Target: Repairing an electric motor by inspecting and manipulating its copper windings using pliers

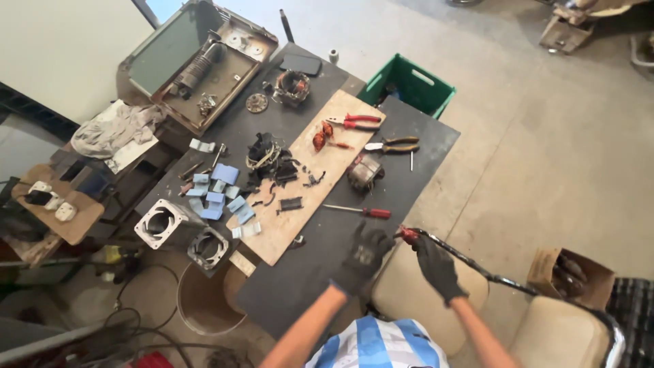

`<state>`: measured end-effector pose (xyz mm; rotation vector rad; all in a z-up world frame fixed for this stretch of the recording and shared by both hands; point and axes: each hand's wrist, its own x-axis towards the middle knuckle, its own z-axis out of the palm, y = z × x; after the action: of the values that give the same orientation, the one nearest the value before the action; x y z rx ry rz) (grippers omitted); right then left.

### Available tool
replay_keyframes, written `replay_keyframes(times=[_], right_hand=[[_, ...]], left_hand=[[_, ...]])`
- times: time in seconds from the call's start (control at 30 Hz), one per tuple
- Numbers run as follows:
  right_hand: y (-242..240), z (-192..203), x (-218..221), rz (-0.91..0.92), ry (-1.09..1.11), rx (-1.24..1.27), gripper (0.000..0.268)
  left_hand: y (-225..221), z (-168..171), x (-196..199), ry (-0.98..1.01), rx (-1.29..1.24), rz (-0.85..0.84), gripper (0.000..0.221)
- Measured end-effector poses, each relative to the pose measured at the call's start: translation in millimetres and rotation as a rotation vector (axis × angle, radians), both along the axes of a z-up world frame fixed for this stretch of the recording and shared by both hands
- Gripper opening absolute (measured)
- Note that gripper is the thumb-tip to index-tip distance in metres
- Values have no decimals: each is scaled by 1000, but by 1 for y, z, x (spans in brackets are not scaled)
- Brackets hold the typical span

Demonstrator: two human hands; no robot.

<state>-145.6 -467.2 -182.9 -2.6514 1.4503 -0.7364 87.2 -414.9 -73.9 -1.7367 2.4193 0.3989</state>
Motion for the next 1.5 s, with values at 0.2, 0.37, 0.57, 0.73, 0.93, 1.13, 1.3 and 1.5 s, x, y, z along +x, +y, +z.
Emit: replay_keyframes(times=[0.2, 0.37, 0.57, 0.73, 0.93, 1.13, 1.3, 1.5], right_hand=[[67, 108, 71, -161, -780, 879, 40], [63, 37, 52, 15, -341, 565, 30], [54, 85, 89, 336, -132, 492, 37], [30, 137, 111, 491, -13, 733, 31], [-144, 14, 48, 599, 295, 586, 37], [-335, -46, 90, 208, 224, 194, 72], [-373, -52, 120, 317, 371, 254, 67], [-380, -62, 123, 207, 620, 141, 72]], left_hand=[[39, -27, -18, 583, -742, 398, 25], [75, 12, -6, 1240, -239, 647, 45], [23, 110, -8, 1280, 361, 1676, 52], [47, 2, 24, 1236, 144, 1397, 20], [57, 43, 27, 1723, 215, 1823, 37], [58, 30, 35, 1783, 155, 1990, 39], [59, 18, 39, 1827, 62, 1910, 38], [51, 19, 31, 1696, 219, 2023, 34]])
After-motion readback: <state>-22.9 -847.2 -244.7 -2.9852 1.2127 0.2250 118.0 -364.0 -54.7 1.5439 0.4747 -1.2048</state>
